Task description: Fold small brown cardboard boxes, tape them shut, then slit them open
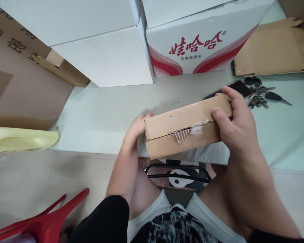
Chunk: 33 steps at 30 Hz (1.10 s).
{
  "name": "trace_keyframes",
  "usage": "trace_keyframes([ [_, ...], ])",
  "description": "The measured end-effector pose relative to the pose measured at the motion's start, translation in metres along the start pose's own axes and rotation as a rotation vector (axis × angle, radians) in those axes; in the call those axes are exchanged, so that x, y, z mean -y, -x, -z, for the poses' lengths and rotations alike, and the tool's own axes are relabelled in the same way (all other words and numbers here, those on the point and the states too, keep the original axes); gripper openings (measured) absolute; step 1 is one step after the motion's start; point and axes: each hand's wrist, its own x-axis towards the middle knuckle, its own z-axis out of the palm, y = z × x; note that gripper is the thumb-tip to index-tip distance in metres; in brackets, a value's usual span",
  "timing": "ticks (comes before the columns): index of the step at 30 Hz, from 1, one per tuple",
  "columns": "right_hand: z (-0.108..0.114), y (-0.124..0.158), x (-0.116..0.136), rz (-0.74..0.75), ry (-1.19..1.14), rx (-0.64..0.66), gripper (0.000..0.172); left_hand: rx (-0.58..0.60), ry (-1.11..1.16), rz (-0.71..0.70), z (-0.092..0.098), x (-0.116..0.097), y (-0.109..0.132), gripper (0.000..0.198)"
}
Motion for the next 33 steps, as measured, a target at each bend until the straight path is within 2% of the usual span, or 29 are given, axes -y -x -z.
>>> trace_keyframes([
  [1, -0.001, 0.000, -0.001, 0.021, 0.000, -0.009, 0.070, -0.055, -0.041, -0.012, 0.003, -0.003, 0.001, 0.031],
  [3, -0.002, 0.000, -0.001, 0.058, 0.016, -0.015, 0.067, -0.246, -0.100, -0.086, 0.009, -0.008, 0.007, 0.029],
  [5, -0.002, -0.001, -0.001, 0.077, 0.025, -0.012, 0.066, -0.450, -0.067, -0.283, 0.014, -0.013, 0.018, 0.023],
  [6, -0.002, -0.001, -0.001, 0.081, 0.025, -0.010, 0.066, -0.503, -0.013, -0.419, 0.017, -0.016, 0.025, 0.021],
  [8, -0.001, -0.001, -0.001, 0.084, 0.022, -0.007, 0.064, -0.452, 0.096, -0.704, 0.019, -0.021, 0.041, 0.018],
  [10, -0.002, -0.002, -0.002, 0.085, 0.017, -0.007, 0.061, -0.273, 0.071, -0.906, 0.019, -0.027, 0.056, 0.017],
  [11, -0.002, -0.002, -0.002, 0.083, 0.015, -0.011, 0.061, -0.169, 0.020, -0.960, 0.017, -0.030, 0.061, 0.016],
  [13, -0.003, -0.003, -0.004, 0.075, 0.012, -0.024, 0.060, -0.011, -0.070, -0.992, 0.014, -0.035, 0.066, 0.015],
  [14, -0.004, -0.003, -0.005, 0.074, 0.013, -0.032, 0.060, 0.029, -0.088, -0.986, 0.013, -0.036, 0.066, 0.015],
  [17, -0.006, -0.002, -0.007, 0.096, 0.016, -0.029, 0.057, 0.045, -0.071, -0.946, 0.013, -0.036, 0.060, 0.015],
  [19, -0.007, 0.000, -0.006, 0.160, 0.024, -0.034, 0.048, 0.041, -0.069, -0.911, 0.015, -0.034, 0.055, 0.015],
  [21, -0.007, 0.002, -0.004, 0.314, 0.019, -0.088, 0.034, 0.036, -0.068, -0.882, 0.017, -0.033, 0.052, 0.015],
  [23, -0.006, 0.004, -0.001, 0.534, -0.013, -0.133, 0.023, 0.034, -0.064, -0.876, 0.018, -0.032, 0.050, 0.016],
  [25, -0.007, 0.003, 0.001, 0.679, 0.002, -0.088, 0.021, 0.029, -0.058, -0.892, 0.017, -0.031, 0.048, 0.016],
  [28, -0.009, 0.001, 0.001, 0.663, 0.127, 0.040, 0.021, -0.037, -0.081, -0.928, 0.014, -0.029, 0.046, 0.014],
  [33, -0.013, -0.002, 0.001, 0.592, 0.141, 0.095, 0.028, -0.278, -0.180, -1.030, 0.014, -0.030, 0.046, 0.009],
])
